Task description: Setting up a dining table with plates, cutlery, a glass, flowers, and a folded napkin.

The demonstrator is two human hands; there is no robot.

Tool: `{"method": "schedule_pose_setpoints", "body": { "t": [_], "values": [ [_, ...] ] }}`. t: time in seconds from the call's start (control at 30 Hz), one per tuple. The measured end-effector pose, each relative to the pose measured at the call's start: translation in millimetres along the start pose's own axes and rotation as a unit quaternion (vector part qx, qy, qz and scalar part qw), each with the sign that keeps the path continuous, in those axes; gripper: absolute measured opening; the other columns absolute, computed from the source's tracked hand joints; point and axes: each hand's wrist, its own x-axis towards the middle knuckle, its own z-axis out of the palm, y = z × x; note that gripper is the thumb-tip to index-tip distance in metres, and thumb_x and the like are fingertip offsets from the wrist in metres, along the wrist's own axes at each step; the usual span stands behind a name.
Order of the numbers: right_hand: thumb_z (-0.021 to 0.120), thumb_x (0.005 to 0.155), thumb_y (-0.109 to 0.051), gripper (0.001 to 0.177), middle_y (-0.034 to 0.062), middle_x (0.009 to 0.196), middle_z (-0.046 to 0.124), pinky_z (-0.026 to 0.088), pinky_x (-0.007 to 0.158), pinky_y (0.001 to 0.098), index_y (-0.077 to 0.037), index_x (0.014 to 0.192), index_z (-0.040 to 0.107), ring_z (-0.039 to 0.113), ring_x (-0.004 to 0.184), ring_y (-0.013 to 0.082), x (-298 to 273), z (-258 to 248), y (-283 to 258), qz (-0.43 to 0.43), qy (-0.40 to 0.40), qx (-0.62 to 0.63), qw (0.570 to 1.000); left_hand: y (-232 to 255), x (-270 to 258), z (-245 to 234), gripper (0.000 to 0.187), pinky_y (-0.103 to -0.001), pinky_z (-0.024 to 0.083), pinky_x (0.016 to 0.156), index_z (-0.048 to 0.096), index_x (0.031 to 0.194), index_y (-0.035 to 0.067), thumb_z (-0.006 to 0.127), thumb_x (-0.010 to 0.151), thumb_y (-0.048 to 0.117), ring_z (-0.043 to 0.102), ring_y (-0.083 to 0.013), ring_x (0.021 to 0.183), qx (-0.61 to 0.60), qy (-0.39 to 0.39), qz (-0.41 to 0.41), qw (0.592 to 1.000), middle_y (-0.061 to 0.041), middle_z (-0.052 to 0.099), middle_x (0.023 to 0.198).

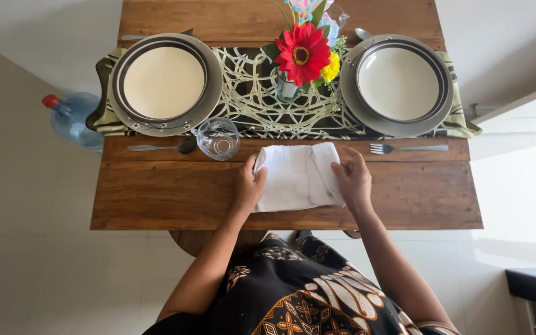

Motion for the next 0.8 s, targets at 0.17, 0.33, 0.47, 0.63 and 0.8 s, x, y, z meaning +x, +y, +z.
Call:
{"method": "schedule_pose_setpoints", "body": {
  "t": [0.17,0.33,0.47,0.63,0.8],
  "values": [
    [0.081,0.086,-0.018,0.047,0.0142,0.112,0.067,0.055,0.083,0.0432,-0.008,0.128,0.063,0.068,0.098,0.0288,8,-1,14,-0.24,0.012,-0.103,0.965,21,-8,0,0.05,-0.041,0.056,0.094,0.053,0.141,0.001,0.064,0.094,0.013,0.069,-0.0376,0.114,0.08,0.051,0.023,0.995,-0.025,0.07,0.124],
    [0.084,0.081,-0.027,0.054,0.016,0.103,0.062,0.052,0.084,0.0466,-0.01,0.127,0.062,0.063,0.098,0.036,0,-3,-18,-0.346,-0.031,-0.171,0.922,47,-7,11,0.057,-0.043,0.055,0.096,0.048,0.146,0.0,0.068,0.093,0.008,0.065,-0.0399,0.119,0.146,0.11,0.087,0.979,-0.029,0.065,0.13],
    [0.08,0.08,-0.024,0.054,0.0128,0.096,0.064,0.051,0.078,0.048,-0.011,0.129,0.061,0.064,0.092,0.0341,6,-1,-13,-0.376,-0.065,-0.216,0.899,45,-5,20,0.045,-0.042,0.057,0.09,0.052,0.137,0.0,0.067,0.095,0.008,0.068,-0.0388,0.111,0.24,0.148,0.095,0.955,-0.026,0.068,0.122],
    [0.066,0.084,-0.005,0.048,0.007,0.084,0.064,0.053,0.078,0.0443,-0.012,0.132,0.062,0.066,0.083,0.0285,30,-2,13,-0.362,-0.093,-0.182,0.91,47,-6,20,0.016,-0.044,0.056,0.08,0.061,0.113,0.002,0.066,0.101,0.011,0.072,-0.036,0.098,0.285,0.142,0.015,0.948,-0.018,0.072,0.104],
    [0.071,0.086,-0.007,0.038,0.0074,0.077,0.065,0.053,0.067,0.0424,-0.01,0.123,0.064,0.066,0.073,0.028,38,-4,17,-0.354,-0.074,-0.142,0.921,66,-11,12,0.014,-0.043,0.054,0.073,0.067,0.105,0.0,0.066,0.099,0.013,0.069,-0.0326,0.085,0.217,0.177,0.053,0.959,-0.015,0.07,0.096]
  ]
}}
